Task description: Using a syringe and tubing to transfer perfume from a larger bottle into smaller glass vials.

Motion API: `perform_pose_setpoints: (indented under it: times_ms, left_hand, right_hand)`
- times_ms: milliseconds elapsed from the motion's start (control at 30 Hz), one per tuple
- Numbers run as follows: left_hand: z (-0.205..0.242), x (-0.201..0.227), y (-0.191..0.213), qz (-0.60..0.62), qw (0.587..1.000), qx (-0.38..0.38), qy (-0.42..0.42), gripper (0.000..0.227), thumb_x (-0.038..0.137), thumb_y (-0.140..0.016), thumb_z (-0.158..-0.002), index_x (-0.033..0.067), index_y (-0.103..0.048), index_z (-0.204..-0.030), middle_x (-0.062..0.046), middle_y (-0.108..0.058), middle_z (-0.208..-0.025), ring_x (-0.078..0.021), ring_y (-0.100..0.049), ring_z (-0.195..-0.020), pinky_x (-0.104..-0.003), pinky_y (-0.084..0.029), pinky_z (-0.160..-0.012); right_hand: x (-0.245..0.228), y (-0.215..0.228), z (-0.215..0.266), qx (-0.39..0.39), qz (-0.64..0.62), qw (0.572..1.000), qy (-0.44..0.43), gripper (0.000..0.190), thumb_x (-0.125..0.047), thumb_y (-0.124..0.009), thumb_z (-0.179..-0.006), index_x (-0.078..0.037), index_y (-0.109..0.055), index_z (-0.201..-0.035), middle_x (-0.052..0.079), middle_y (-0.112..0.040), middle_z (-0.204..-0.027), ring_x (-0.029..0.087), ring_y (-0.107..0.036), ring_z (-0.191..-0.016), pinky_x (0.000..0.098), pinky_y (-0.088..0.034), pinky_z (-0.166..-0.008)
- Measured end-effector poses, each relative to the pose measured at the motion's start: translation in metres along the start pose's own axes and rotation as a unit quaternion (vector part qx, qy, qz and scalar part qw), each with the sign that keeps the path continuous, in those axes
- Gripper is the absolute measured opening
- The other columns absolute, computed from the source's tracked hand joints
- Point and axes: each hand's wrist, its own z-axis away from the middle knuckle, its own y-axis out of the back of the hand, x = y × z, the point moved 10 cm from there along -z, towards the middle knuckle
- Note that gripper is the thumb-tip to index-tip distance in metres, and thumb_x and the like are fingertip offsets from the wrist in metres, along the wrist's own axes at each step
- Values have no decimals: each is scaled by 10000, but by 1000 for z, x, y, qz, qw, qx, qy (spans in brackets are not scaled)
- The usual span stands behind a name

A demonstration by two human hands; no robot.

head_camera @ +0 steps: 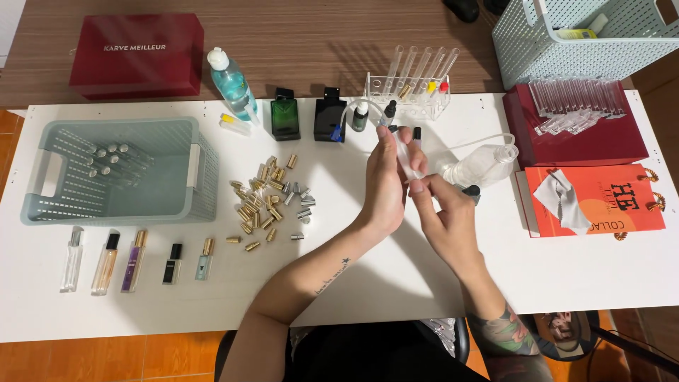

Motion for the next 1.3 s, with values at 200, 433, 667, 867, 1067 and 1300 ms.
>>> perform_pose_setpoints:
  times_ms: [200, 433, 667, 867, 1067, 1300]
  left_hand:
    - [-8, -7, 10, 49, 999, 9, 3, 463, 538, -312, -1121, 126, -449, -962, 26, -378, -719, -137, -397, -725, -286, -387, -723]
    - [-17, -8, 17, 85, 996, 3, -6, 459, 535, -322, -1109, 123, -459, -959, 25, -373, -705, -143, -381, -704, -299, -398, -763]
    - [-20, 2, 23, 50, 999, 11, -14, 468, 541, -323, -1106, 121, -463, -954, 31, -374, -702, -131, -372, -701, -289, -357, -709]
    - [-23, 6, 23, 35, 999, 11, -13, 474, 548, -326, -1103, 126, -468, -938, 34, -376, -697, -133, -377, -695, -280, -348, -690]
    - [-23, 6, 25, 27, 999, 5, -16, 476, 548, -338, -1106, 126, -477, -938, 36, -378, -701, -130, -371, -699, -279, -344, -692]
    - [-24, 4, 24, 29, 999, -6, -12, 477, 553, -343, -1104, 126, -482, -945, 36, -376, -704, -132, -370, -713, -283, -345, -706]
  right_hand:
    - [0, -6, 12, 33, 36, 999, -7, 221, -164, -655, -1020, 11, -674, -886, 60, -566, -647, 125, -476, -541, 291, -376, -488]
    - [3, -6, 30, 42, 42, 998, -19, 214, -164, -659, -1016, 11, -677, -893, 52, -567, -648, 106, -483, -542, 272, -385, -496]
    - [8, -6, 42, 42, 43, 997, -50, 233, -177, -675, -997, 23, -687, -878, 45, -553, -626, 100, -463, -524, 263, -380, -482]
    - [9, -4, 48, 45, 35, 997, -60, 237, -178, -693, -983, 27, -689, -863, 36, -559, -624, 86, -468, -523, 248, -384, -477]
    - [8, -2, 52, 48, 25, 996, -68, 231, -178, -698, -979, 32, -698, -884, 29, -591, -652, 73, -505, -537, 236, -399, -475]
    - [6, 1, 52, 42, 49, 996, -59, 221, -168, -715, -972, 30, -710, -874, 38, -584, -635, 85, -495, -531, 244, -388, -478]
